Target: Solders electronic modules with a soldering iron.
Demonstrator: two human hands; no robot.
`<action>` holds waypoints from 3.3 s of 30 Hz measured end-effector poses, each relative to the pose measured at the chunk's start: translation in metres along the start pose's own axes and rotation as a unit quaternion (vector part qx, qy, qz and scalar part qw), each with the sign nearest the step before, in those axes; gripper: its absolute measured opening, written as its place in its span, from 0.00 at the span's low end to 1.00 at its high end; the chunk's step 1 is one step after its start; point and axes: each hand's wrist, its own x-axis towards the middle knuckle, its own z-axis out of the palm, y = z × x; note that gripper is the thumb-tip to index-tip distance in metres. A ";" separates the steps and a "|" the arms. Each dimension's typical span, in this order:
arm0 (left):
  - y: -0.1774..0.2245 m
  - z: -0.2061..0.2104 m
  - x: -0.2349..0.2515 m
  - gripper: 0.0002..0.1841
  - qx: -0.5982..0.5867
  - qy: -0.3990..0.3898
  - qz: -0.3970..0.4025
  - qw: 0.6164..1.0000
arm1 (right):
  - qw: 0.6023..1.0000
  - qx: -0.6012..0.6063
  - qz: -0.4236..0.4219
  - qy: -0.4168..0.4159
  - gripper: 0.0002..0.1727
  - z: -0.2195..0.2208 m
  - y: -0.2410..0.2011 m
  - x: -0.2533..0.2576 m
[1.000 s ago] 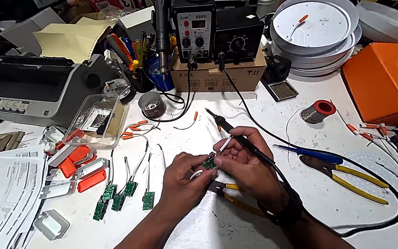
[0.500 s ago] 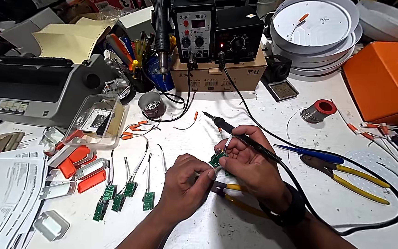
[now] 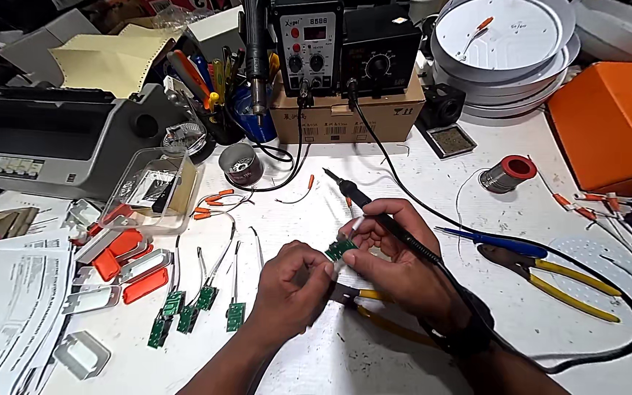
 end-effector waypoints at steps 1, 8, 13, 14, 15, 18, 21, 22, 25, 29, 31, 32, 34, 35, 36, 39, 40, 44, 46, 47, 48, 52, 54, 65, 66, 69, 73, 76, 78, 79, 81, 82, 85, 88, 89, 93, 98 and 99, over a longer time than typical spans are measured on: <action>-0.001 -0.001 0.002 0.07 0.006 0.022 -0.005 1.000 | 0.999 -0.048 -0.007 -0.006 0.28 -0.004 0.000 0.001; -0.017 -0.021 0.016 0.31 0.197 0.085 -0.098 0.972 | 0.965 -0.259 0.010 0.032 0.17 -0.015 -0.011 0.001; -0.028 -0.015 0.010 0.17 0.298 -0.019 0.003 0.954 | 0.978 -0.157 -0.111 0.075 0.24 -0.020 -0.019 0.007; -0.029 -0.012 0.009 0.17 0.329 -0.048 0.014 0.943 | 0.978 -0.133 -0.135 0.086 0.27 -0.023 -0.021 0.008; -0.031 -0.010 0.008 0.18 0.353 -0.071 0.017 0.933 | 0.978 -0.106 -0.151 0.094 0.30 -0.027 -0.024 0.009; -0.033 -0.002 0.007 0.19 0.368 -0.105 0.027 0.924 | 0.970 -0.040 -0.188 0.149 0.34 -0.036 -0.031 0.010; -0.023 0.013 0.009 0.19 0.367 -0.139 0.056 0.918 | 0.950 -0.036 -0.232 0.205 0.31 -0.045 -0.034 0.012; -0.018 0.019 0.011 0.20 0.377 -0.155 0.060 0.911 | 0.947 -0.035 -0.237 0.215 0.30 -0.048 -0.035 0.013; -0.005 0.029 0.020 0.24 0.416 -0.191 0.034 0.889 | 0.941 -0.016 -0.246 0.232 0.28 -0.053 -0.037 0.015; -0.009 0.024 0.046 0.20 0.447 -0.171 -0.005 0.878 | 0.932 0.009 -0.267 0.245 0.26 -0.054 -0.042 0.015; -0.012 0.022 0.056 0.15 0.482 -0.200 -0.058 0.851 | 0.924 0.006 -0.295 0.244 0.25 -0.055 -0.046 0.015; -0.013 0.022 0.059 0.13 0.497 -0.212 -0.073 0.838 | 0.920 0.002 -0.308 0.244 0.25 -0.056 -0.049 0.015; -0.009 0.021 0.062 0.12 0.509 -0.228 -0.090 0.825 | 0.916 -0.003 -0.321 0.240 0.25 -0.061 -0.057 0.010; -0.003 0.021 0.063 0.12 0.501 -0.233 -0.100 0.827 | 0.917 -0.004 -0.324 0.234 0.25 -0.065 -0.063 0.005; 0.002 0.021 0.065 0.13 0.489 -0.235 -0.108 0.833 | 0.916 -0.009 -0.328 0.231 0.25 -0.071 -0.069 -0.002; 0.013 0.031 0.070 0.13 0.440 -0.206 -0.103 0.868 | 0.912 -0.023 -0.332 0.238 0.25 -0.092 -0.075 -0.032; 0.014 0.037 0.073 0.13 0.409 -0.186 -0.100 0.888 | 0.913 -0.027 -0.327 0.244 0.26 -0.099 -0.075 -0.044; 0.022 0.048 0.090 0.12 0.335 -0.193 -0.092 0.918 | 0.910 -0.119 -0.315 0.241 0.23 -0.128 -0.071 -0.098; 0.028 0.041 0.096 0.08 0.397 -0.255 -0.068 0.879 | 0.907 -0.192 -0.293 0.232 0.22 -0.137 -0.070 -0.124; 0.025 0.039 0.098 0.08 0.433 -0.268 -0.051 0.859 | 0.910 -0.210 -0.277 0.226 0.22 -0.140 -0.069 -0.137; 0.018 0.037 0.100 0.11 0.460 -0.266 -0.025 0.847 | 0.913 -0.223 -0.258 0.224 0.22 -0.141 -0.067 -0.149; -0.025 0.036 0.113 0.20 0.498 -0.269 0.041 0.823 | 0.927 -0.243 -0.174 0.228 0.22 -0.140 -0.052 -0.183; -0.033 0.035 0.110 0.10 0.507 -0.266 0.039 0.819 | 0.926 -0.253 -0.158 0.230 0.21 -0.134 -0.044 -0.192; 0.009 0.053 0.022 0.20 0.445 -0.231 0.023 0.865 | 0.930 -0.280 -0.140 0.190 0.21 -0.110 -0.005 -0.212; 0.009 0.057 0.020 0.21 0.447 -0.233 0.018 0.863 | 0.933 -0.277 -0.139 0.182 0.21 -0.110 -0.002 -0.213; 0.017 0.059 0.013 0.28 0.440 -0.246 -0.011 0.864 | 0.930 -0.286 -0.147 0.176 0.21 -0.110 0.005 -0.216; 0.026 0.041 0.001 0.36 0.454 -0.237 -0.021 0.858 | 0.925 -0.288 -0.154 0.195 0.22 -0.108 0.008 -0.215; 0.025 0.024 -0.008 0.32 0.464 -0.292 -0.018 0.836 | 0.920 -0.294 -0.162 0.199 0.22 -0.108 0.009 -0.212; 0.024 0.015 -0.013 0.23 0.441 -0.326 0.026 0.835 | 0.923 -0.294 -0.159 0.190 0.22 -0.109 0.009 -0.211; 0.024 0.013 -0.016 0.19 0.423 -0.342 0.051 0.837 | 0.924 -0.294 -0.158 0.186 0.22 -0.109 0.009 -0.211; 0.024 0.011 -0.022 0.16 0.403 -0.365 0.087 0.835 | 0.922 -0.301 -0.157 0.186 0.21 -0.110 0.009 -0.211; 0.026 0.011 -0.024 0.16 0.406 -0.369 0.099 0.830 | 0.920 -0.304 -0.158 0.188 0.21 -0.110 0.009 -0.211; 0.031 0.012 -0.024 0.13 0.426 -0.391 0.115 0.807 | 0.916 -0.313 -0.160 0.192 0.22 -0.109 0.009 -0.211; 0.033 0.011 -0.014 0.15 0.397 -0.400 0.090 0.821 | 0.912 -0.320 -0.166 0.193 0.23 -0.110 0.011 -0.212; 0.032 0.012 -0.009 0.19 0.381 -0.384 0.078 0.837 | 0.912 -0.320 -0.169 0.195 0.23 -0.110 0.012 -0.212; 0.015 0.026 0.004 0.30 0.421 -0.271 0.066 0.863 | 0.904 -0.328 -0.182 0.205 0.22 -0.110 0.016 -0.211; 0.019 0.035 -0.006 0.37 0.374 -0.331 0.049 0.865 | 0.896 -0.336 -0.186 0.224 0.22 -0.108 0.016 -0.212; 0.022 0.033 -0.010 0.39 0.376 -0.338 0.049 0.861 | 0.895 -0.337 -0.187 0.227 0.22 -0.108 0.016 -0.212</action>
